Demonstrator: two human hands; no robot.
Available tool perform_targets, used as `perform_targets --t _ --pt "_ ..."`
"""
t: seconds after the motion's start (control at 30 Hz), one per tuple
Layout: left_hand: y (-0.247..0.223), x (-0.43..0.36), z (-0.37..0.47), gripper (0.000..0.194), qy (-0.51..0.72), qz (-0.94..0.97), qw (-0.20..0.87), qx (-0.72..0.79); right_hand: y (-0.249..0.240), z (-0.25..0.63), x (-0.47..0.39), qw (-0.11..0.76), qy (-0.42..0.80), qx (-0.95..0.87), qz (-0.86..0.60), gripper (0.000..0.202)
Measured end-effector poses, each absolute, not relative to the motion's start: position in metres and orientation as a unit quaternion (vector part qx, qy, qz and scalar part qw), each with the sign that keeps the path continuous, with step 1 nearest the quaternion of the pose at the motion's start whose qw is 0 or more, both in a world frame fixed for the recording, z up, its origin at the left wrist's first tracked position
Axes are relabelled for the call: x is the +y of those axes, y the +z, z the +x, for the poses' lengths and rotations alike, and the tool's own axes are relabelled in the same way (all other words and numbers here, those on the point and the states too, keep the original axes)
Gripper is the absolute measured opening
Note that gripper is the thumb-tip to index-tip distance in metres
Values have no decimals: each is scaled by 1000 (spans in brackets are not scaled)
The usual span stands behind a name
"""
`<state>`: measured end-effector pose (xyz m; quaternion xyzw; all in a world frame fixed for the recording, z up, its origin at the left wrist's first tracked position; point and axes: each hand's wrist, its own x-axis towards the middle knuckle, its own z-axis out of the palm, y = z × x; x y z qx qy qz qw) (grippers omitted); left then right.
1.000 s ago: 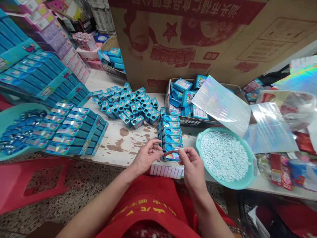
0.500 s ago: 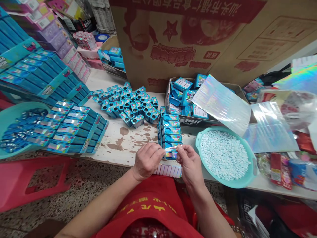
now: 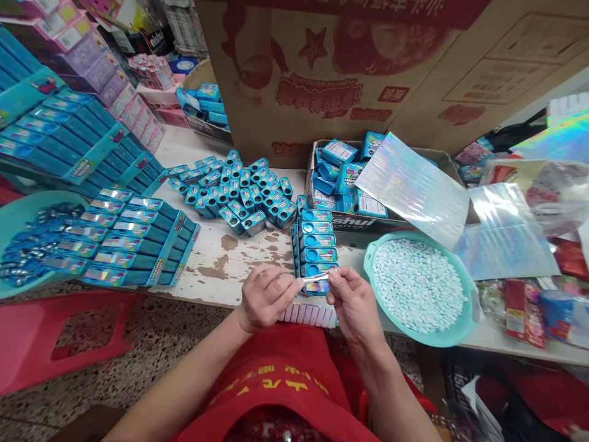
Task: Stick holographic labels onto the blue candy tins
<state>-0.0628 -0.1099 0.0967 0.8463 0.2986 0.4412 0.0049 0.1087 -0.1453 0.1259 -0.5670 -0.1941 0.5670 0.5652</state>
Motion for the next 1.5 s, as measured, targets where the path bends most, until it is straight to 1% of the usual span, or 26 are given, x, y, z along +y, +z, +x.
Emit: perform_targets --t 0.07,0.13,0.2,0.27,0.33,0.4,0.43,0.5,0.57,0.6,0.63,0.7,0.8,0.87,0.9,0.97,1.07,1.17,1.27,1.37,1.4,1.43,1.47,1.5 --pt "98 -104 -71 24 453 848 -9 275 131 109 -146 560 566 -235 -558 28" --pt "99 -104 -75 28 470 837 31 280 135 108 -148 553 553 -281 -557 23" --pt "98 -110 -75 38 489 810 138 292 136 108 -150 555 526 -307 -567 20" --pt "95 -119 -72 47 519 728 294 338 134 109 -150 562 496 -317 -581 19" --pt "93 -127 -69 51 521 605 456 393 132 111 -150 563 485 -322 -587 19" --pt "95 -129 -66 56 473 518 582 411 130 112 -150 560 488 -320 -588 20" --pt "98 -129 -63 59 435 498 628 410 129 112 -150 557 490 -318 -590 20" --pt "107 -126 -57 56 366 489 672 418 128 111 -149 551 493 -312 -597 21" --pt "116 -123 -49 38 320 509 661 449 127 108 -149 545 497 -308 -601 22" --pt "120 -122 -46 27 311 530 636 467 127 107 -150 543 500 -305 -602 22" --pt "122 -121 -43 21 310 560 600 480 126 105 -150 542 505 -300 -601 22" --pt "123 -119 -41 22 325 652 488 481 124 103 -151 544 518 -282 -598 23" --pt "115 -117 -45 19 337 805 233 428 120 102 -151 553 547 -229 -585 28" --pt "109 -115 -50 15 323 863 70 381 119 102 -151 555 566 -188 -580 31" --pt "108 -114 -53 13 316 877 10 361 119 102 -151 553 573 -172 -580 33" --pt "107 -112 -57 14 314 889 -72 326 121 103 -150 547 583 -153 -581 35" --pt "109 -109 -61 16 335 887 -142 285 125 104 -152 532 599 -158 -578 33" --pt "108 -104 -67 19 354 878 -164 277 128 104 -154 516 589 -206 -587 30" --pt "97 -99 -79 22 341 884 -146 285 130 106 -157 503 555 -261 -609 28" --pt "82 -96 -90 22 348 872 -115 324 131 112 -157 521 489 -286 -638 26" --pt "79 -97 -91 23 359 858 -82 358 132 114 -157 526 471 -297 -643 26" --pt "77 -99 -91 24 373 837 -26 399 132 116 -158 527 459 -309 -645 25" --pt "77 -102 -89 26 386 807 58 443 133 118 -158 524 456 -322 -643 25" --pt "78 -106 -85 30 397 763 167 482 134 119 -158 518 459 -335 -640 25"
